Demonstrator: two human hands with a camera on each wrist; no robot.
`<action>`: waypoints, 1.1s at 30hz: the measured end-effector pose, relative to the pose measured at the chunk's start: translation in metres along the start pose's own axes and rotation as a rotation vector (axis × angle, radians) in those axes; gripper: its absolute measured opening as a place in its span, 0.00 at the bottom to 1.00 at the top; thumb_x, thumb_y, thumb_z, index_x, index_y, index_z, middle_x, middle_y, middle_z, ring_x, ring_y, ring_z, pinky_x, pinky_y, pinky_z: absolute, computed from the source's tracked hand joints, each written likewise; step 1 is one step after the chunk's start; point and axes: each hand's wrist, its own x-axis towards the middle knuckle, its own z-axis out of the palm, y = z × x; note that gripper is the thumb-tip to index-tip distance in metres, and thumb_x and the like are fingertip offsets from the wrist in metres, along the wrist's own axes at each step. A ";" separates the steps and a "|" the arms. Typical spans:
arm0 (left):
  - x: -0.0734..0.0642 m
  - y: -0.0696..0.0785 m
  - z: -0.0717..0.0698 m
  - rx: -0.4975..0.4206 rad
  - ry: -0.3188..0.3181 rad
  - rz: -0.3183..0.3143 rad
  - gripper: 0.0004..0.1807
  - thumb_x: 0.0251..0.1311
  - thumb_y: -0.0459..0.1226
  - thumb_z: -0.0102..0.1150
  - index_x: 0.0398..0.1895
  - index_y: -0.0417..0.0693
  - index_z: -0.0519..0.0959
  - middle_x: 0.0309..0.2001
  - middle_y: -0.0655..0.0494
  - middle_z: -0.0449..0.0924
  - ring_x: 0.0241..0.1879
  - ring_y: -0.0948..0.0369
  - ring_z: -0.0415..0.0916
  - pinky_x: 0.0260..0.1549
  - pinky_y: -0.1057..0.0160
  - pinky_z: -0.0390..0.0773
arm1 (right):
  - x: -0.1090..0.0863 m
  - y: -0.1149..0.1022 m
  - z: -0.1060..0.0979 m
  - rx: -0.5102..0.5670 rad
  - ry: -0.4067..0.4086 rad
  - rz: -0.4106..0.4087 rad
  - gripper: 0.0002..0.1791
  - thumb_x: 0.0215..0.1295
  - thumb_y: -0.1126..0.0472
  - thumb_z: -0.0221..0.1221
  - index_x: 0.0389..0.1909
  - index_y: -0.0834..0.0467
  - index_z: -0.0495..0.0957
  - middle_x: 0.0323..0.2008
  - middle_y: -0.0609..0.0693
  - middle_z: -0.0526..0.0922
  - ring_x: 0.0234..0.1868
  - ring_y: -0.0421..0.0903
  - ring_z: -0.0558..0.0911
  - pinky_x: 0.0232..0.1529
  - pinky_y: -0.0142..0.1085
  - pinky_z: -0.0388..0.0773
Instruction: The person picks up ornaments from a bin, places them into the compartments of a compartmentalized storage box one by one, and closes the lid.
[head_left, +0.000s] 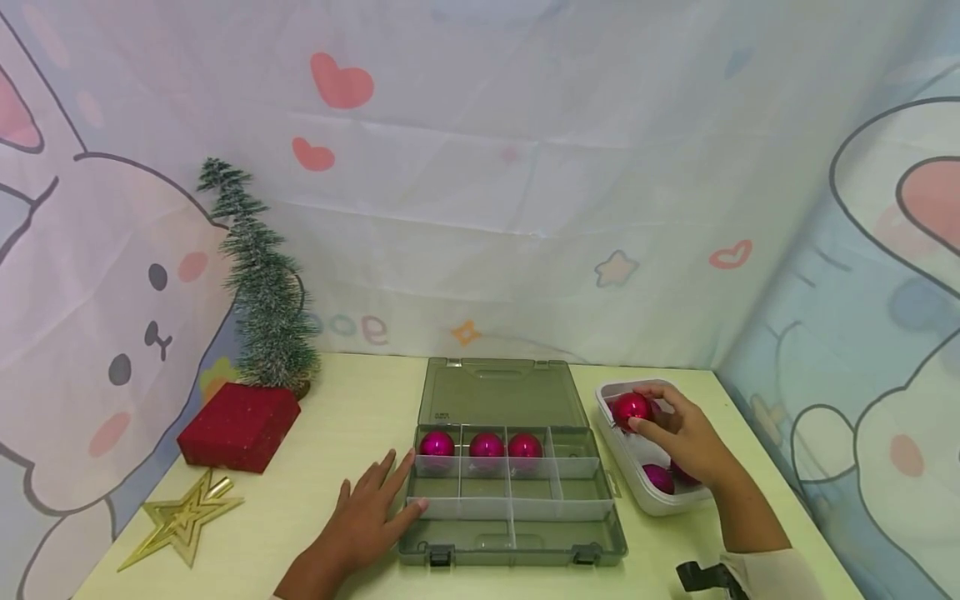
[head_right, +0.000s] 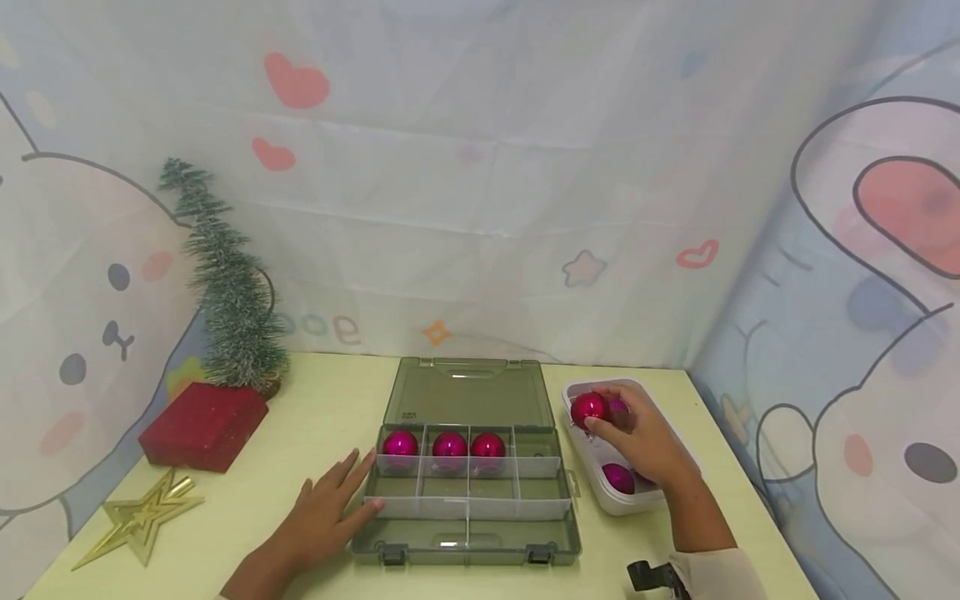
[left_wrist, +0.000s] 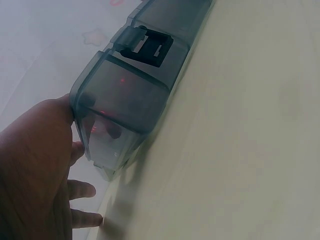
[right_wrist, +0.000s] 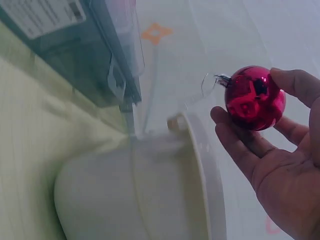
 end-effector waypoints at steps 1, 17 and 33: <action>0.000 0.000 0.000 -0.001 0.000 0.000 0.45 0.77 0.66 0.53 0.90 0.65 0.55 0.88 0.42 0.55 0.86 0.32 0.53 0.74 0.12 0.44 | 0.001 -0.001 0.002 0.017 -0.004 0.005 0.25 0.78 0.67 0.64 0.71 0.66 0.70 0.63 0.70 0.77 0.53 0.31 0.88 0.52 0.27 0.86; 0.000 0.001 0.000 0.008 -0.005 -0.005 0.45 0.77 0.66 0.53 0.90 0.65 0.55 0.86 0.40 0.61 0.85 0.32 0.55 0.73 0.12 0.44 | 0.009 0.002 0.031 -0.264 0.012 -0.037 0.27 0.73 0.60 0.72 0.69 0.61 0.77 0.59 0.60 0.87 0.53 0.52 0.85 0.53 0.42 0.85; 0.000 0.000 0.001 -0.001 0.004 0.003 0.45 0.77 0.66 0.54 0.90 0.64 0.56 0.85 0.39 0.62 0.84 0.31 0.56 0.73 0.12 0.45 | 0.013 0.001 0.052 -0.450 -0.023 -0.046 0.29 0.69 0.64 0.71 0.70 0.56 0.79 0.72 0.66 0.78 0.76 0.73 0.70 0.66 0.86 0.49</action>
